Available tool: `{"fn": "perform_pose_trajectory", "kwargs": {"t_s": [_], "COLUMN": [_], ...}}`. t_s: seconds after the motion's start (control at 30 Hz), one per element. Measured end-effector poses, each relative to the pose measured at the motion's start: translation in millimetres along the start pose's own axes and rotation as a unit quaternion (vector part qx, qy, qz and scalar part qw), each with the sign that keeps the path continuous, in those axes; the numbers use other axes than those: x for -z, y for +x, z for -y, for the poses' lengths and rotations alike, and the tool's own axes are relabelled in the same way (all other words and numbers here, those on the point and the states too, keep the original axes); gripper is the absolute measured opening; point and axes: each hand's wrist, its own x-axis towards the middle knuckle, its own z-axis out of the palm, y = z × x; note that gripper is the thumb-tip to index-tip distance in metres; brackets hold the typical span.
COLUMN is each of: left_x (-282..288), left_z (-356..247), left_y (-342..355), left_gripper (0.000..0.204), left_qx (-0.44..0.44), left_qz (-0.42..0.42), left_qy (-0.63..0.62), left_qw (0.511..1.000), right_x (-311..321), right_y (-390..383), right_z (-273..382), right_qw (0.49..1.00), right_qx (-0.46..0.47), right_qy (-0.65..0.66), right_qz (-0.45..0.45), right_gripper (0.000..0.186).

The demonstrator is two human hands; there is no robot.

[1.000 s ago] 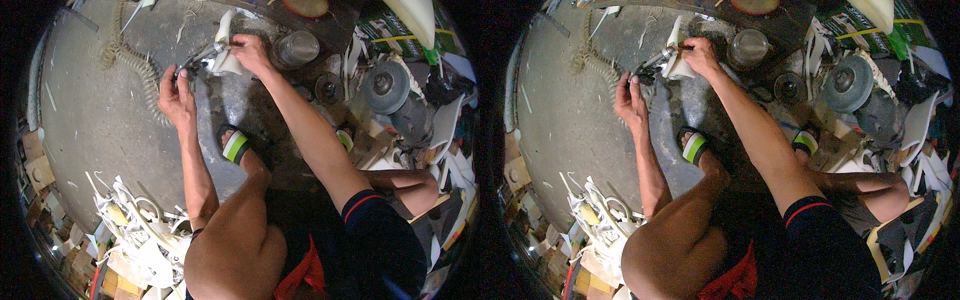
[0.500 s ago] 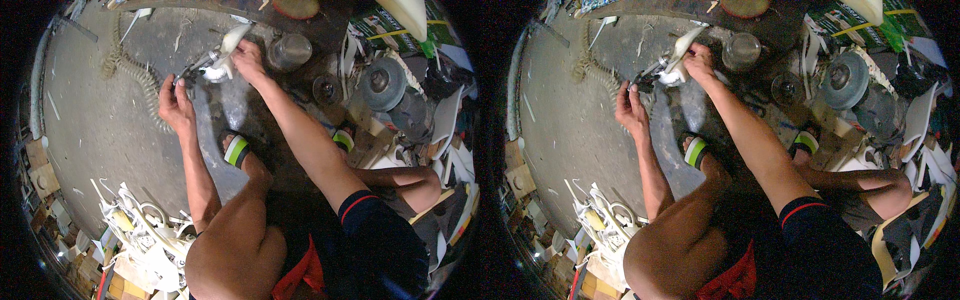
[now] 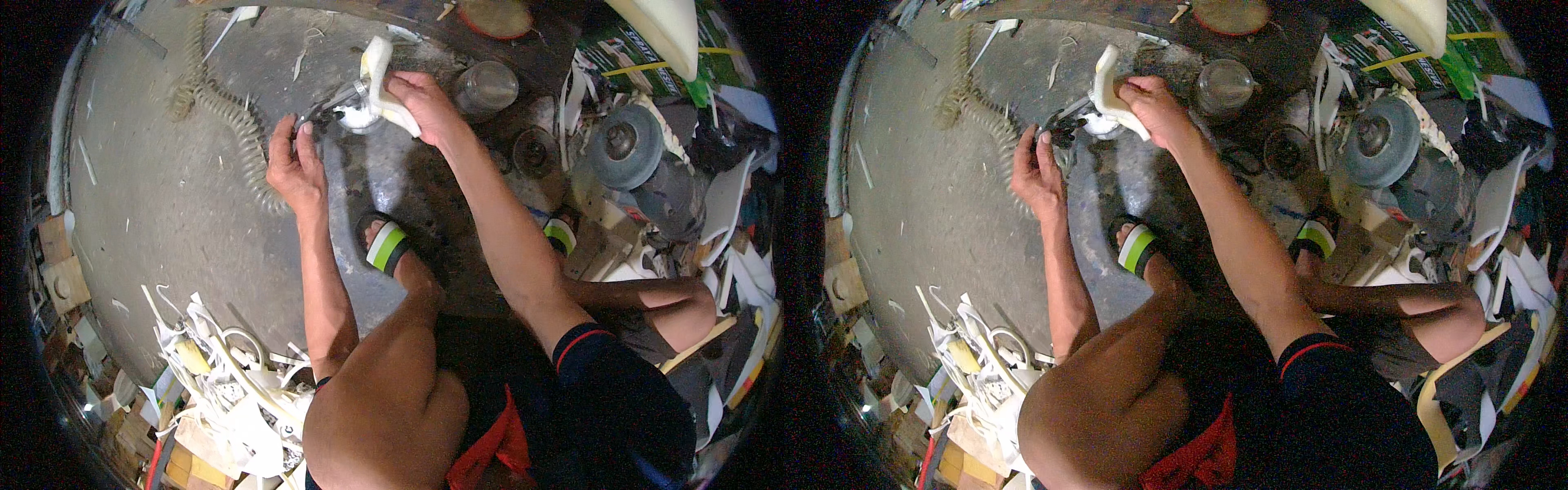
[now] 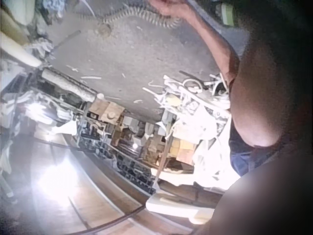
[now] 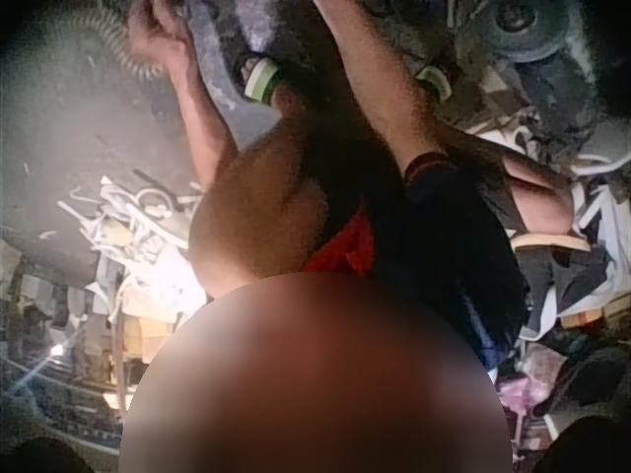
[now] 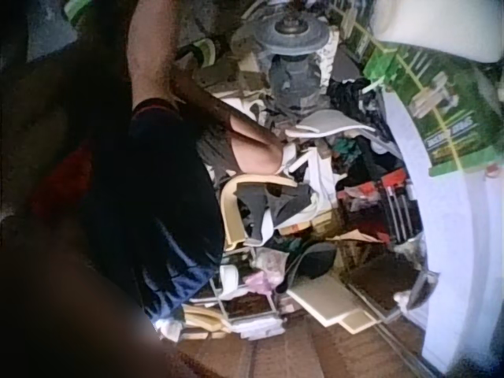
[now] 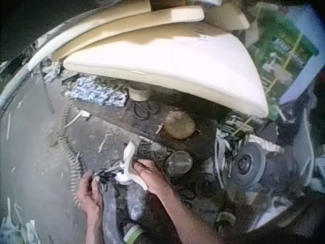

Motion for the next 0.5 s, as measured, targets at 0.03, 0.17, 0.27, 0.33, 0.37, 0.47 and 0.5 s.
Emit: {"fn": "perform_pose_trajectory", "kwargs": {"t_s": [0.03, 0.17, 0.27, 0.33, 0.37, 0.47, 0.5], "left_x": [1, 2, 0, -2, -3, -1, -1], "left_z": [0, -1, 1, 2, 3, 2, 1], "left_y": [0, -1, 0, 1, 2, 3, 3], "left_gripper": [0.024, 0.023, 0.023, 0.024, 0.025, 0.026, 0.026], "left_qx": [-0.007, -0.030, -0.023, -0.035, -0.055, -0.044, -0.030], "left_qz": [0.003, 0.003, -0.003, -0.011, -0.017, -0.011, -0.004], "left_qy": [0.010, 0.048, 0.060, 0.060, 0.056, 0.076, 0.086], "left_qw": [1.000, 0.998, 0.998, 0.998, 0.997, 0.996, 0.996], "right_x": [-1, -1, 5, 11, 14, 20, 20], "right_y": [-1, 5, 12, 20, 21, 32, 35], "right_z": [6, 20, 11, -2, -9, -22, -23], "right_qw": [1.000, 0.993, 0.981, 0.963, 0.961, 0.928, 0.922], "right_qx": [-0.024, -0.105, -0.180, -0.225, -0.211, -0.258, -0.255], "right_qy": [0.005, 0.008, 0.025, 0.094, 0.137, 0.249, 0.284], "right_qz": [0.010, 0.053, -0.064, -0.114, -0.111, -0.101, -0.063], "right_gripper": [0.025, 0.031, 0.033, 0.034, 0.033, 0.039, 0.040]}}
